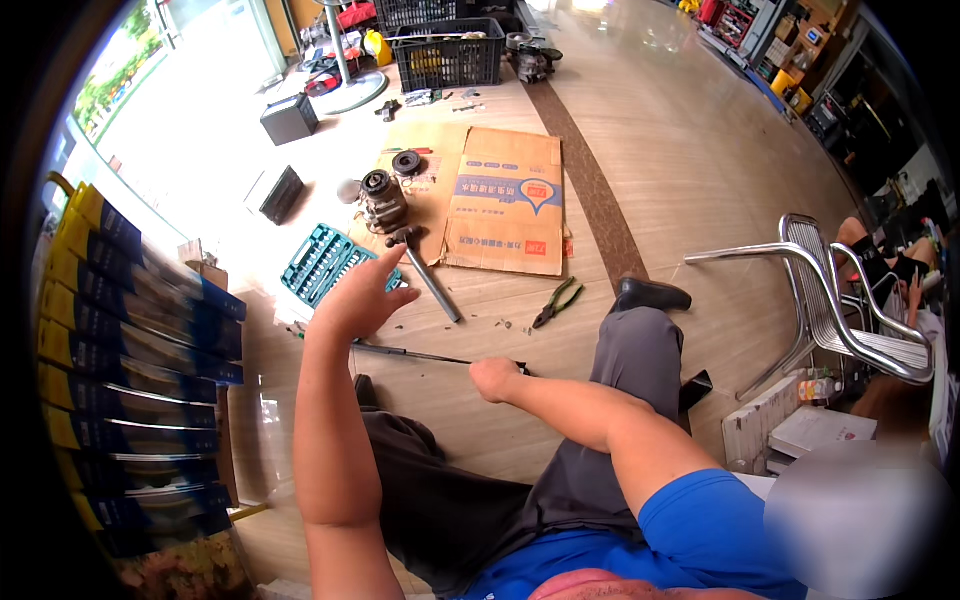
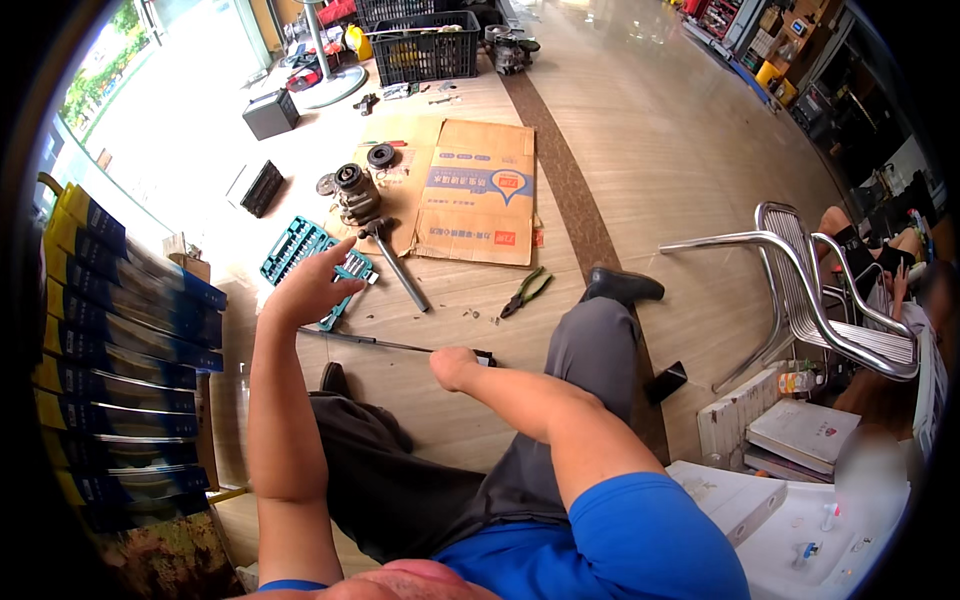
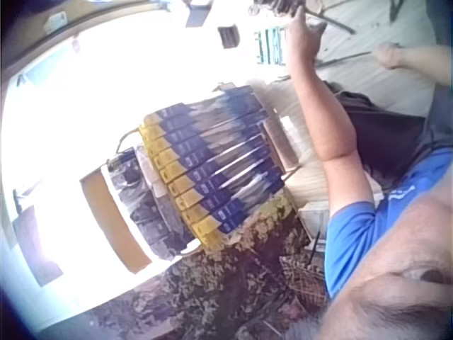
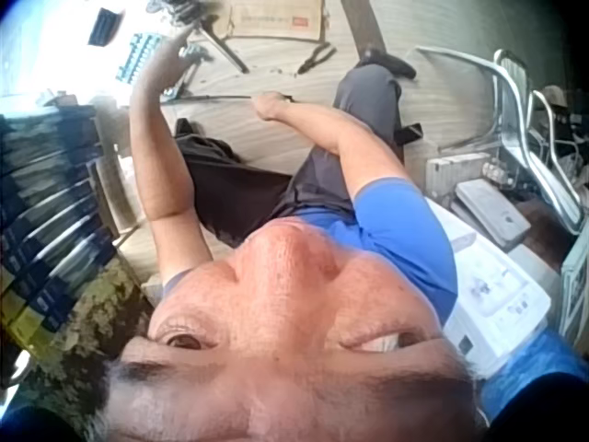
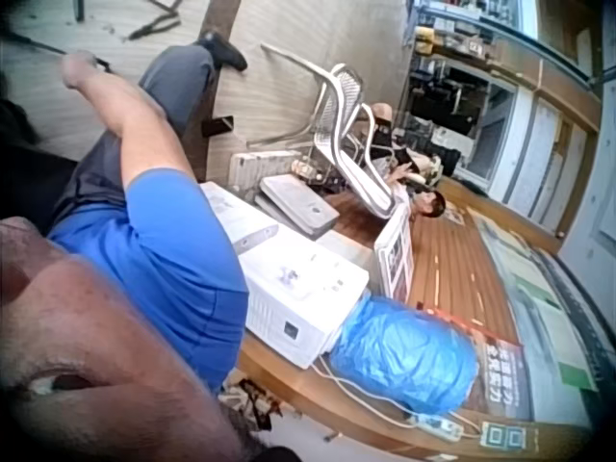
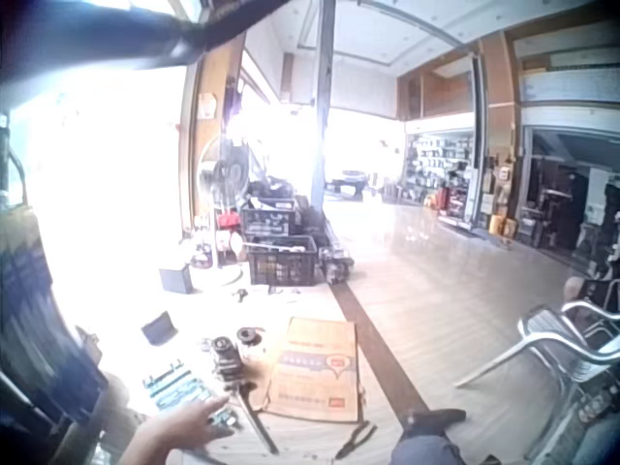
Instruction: The person repairs a car door lock mechanism while sitting on the floor, using a screwdriver to remove and replace screws and small internal components.
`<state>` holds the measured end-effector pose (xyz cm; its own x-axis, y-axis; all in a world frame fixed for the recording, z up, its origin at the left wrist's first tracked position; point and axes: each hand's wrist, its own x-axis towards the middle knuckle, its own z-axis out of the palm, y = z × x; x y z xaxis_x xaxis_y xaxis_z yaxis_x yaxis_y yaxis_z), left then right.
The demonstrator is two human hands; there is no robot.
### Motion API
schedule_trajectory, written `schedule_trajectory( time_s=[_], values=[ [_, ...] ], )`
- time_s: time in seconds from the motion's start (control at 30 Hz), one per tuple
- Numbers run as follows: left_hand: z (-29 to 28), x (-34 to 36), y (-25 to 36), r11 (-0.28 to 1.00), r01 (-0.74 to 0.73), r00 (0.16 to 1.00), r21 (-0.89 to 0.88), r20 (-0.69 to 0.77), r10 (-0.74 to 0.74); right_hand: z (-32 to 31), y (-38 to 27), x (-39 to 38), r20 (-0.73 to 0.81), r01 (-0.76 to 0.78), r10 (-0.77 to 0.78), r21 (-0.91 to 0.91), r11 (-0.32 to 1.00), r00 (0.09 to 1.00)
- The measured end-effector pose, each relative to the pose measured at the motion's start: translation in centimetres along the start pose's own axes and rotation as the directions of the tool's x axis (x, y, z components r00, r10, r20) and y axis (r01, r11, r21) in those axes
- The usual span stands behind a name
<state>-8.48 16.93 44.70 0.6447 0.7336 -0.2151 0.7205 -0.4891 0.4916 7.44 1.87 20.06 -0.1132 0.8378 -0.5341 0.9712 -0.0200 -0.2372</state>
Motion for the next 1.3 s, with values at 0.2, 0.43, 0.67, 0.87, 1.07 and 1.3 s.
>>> schedule_trajectory(
  time_s=[0.2, 0.43, 0.67, 0.87, 1.07, 1.3],
  values=[
    [0.4, 1.2, -0.6, 0.995, -0.07, 0.996, 0.074, -0.053, 0.074, 3.5, 1.6, 2.8, -0.14, 0.177, -0.204, -0.181, 0.967, 0.969],
    [-0.1, 1.2, 0.4, 0.979, -0.203, 0.978, -0.015, -0.056, 0.202, 0.0, 1.6, 2.9, 0.036, -0.286, 0.284, 0.136, 0.948, 0.958],
    [1.0, 2.1, -1.8, 0.965, -0.201, 0.96, 0.169, -0.162, 0.228, 1.9, 2.5, 2.3, -0.154, 0.233, -0.249, -0.114, 0.966, 0.956],
    [-0.3, 2.3, -1.2, 0.92, -0.201, 0.971, 0.335, -0.06, 0.233, 1.9, 1.9, 2.3, -0.017, 0.119, -0.127, -0.249, 0.961, 0.992],
    [0.2, 2.8, -1.0, 0.846, -0.249, 0.949, 0.471, -0.054, 0.31, 1.3, 2.4, 3.4, 0.06, -0.187, 0.187, 0.001, 0.982, 0.981],
    [-1.1, 1.8, -0.1, 0.873, -0.229, 0.957, 0.431, -0.064, 0.283, 1.2, 0.5, 1.9, 0.104, 0.221, -0.196, -0.388, 0.895, 0.975]
  ],
)
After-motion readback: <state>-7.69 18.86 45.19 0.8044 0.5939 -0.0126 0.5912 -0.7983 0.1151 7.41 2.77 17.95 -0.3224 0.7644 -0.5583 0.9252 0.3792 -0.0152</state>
